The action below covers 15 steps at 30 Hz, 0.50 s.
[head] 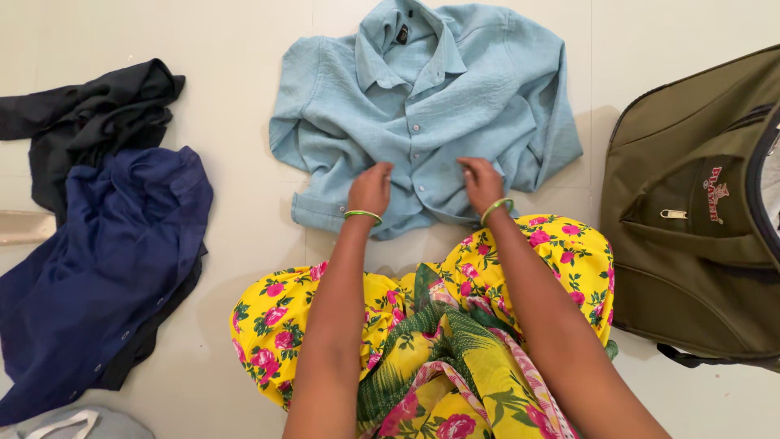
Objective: The person picks up a light blue shirt from the floor, spreads it out, and buttons several buttons on the front by hand before smoothing the fabric.
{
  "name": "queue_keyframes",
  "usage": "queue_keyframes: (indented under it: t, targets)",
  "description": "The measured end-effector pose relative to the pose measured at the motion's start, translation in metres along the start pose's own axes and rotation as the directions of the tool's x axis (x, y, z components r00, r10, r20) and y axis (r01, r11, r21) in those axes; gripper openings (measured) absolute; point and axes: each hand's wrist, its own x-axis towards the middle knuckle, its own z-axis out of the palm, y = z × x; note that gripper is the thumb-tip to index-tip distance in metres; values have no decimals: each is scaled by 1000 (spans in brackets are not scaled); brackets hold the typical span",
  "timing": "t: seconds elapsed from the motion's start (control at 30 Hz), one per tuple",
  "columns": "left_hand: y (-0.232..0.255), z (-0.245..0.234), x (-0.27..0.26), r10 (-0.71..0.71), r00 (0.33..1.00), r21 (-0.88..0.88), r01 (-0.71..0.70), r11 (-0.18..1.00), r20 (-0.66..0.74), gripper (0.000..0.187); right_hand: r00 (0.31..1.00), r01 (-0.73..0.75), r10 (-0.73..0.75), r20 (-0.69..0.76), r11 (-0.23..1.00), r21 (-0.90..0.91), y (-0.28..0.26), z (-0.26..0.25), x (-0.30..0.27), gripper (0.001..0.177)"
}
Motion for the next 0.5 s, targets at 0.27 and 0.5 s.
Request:
queue_keyframes:
  t: [0.27, 0.5]
  targets:
    - [24, -10, -28, 12, 983, -64, -24, 998, -184, 15, 995, -101, 101, 5, 994, -49, -41, -18, -27, 17]
    - [43, 19, -68, -102, 954, 365, -8, 931, 280, 37, 915, -114, 239, 326, 926, -359, -24, 8, -59, 18]
